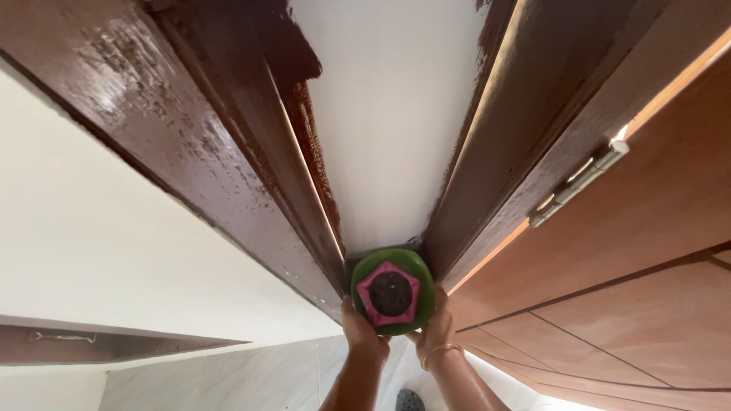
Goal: Cleaning glass windows using soapy water and cloths.
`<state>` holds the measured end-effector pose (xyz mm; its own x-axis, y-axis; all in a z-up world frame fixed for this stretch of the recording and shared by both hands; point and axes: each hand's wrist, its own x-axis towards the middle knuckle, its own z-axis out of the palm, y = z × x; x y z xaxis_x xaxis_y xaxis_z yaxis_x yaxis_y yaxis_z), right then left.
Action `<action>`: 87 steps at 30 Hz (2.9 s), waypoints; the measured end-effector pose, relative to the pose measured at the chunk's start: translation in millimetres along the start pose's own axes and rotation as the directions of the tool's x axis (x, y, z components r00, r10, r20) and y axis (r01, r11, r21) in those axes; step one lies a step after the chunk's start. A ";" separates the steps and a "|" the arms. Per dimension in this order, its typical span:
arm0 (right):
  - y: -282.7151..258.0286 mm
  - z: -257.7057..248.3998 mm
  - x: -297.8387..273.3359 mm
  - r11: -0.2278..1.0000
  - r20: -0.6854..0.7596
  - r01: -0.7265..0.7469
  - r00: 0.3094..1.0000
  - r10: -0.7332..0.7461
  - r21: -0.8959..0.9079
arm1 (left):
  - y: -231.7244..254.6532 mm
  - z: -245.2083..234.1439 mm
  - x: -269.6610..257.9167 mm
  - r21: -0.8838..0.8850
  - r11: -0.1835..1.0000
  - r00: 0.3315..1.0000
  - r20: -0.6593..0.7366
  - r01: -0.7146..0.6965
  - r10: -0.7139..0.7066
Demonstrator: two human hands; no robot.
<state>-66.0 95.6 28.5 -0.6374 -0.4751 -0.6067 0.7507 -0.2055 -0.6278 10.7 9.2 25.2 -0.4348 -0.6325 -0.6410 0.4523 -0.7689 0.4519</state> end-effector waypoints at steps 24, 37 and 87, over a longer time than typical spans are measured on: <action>14.0 -11.5 -9.0 0.984 -0.123 0.061 0.989 -0.082 -0.165 | -9.1 -28.2 1.9 -0.342 0.937 0.997 -0.006 0.067 -0.073; 22.9 -19.4 -16.1 0.997 -0.115 0.034 0.992 -0.042 -0.070 | -17.0 -43.1 4.5 -0.204 0.971 0.987 -0.069 0.128 -0.145; 39.3 -30.2 -20.4 0.205 0.146 0.504 0.572 -0.807 -0.839 | -14.0 -48.5 -7.5 -0.061 0.980 0.982 -0.010 0.189 -0.190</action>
<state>-28.7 123.1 1.5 -0.9451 -0.2308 0.2316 -0.3133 0.4366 -0.8434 45.4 29.2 -6.4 -0.5053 -0.4740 -0.7211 0.4088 -0.8674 0.2837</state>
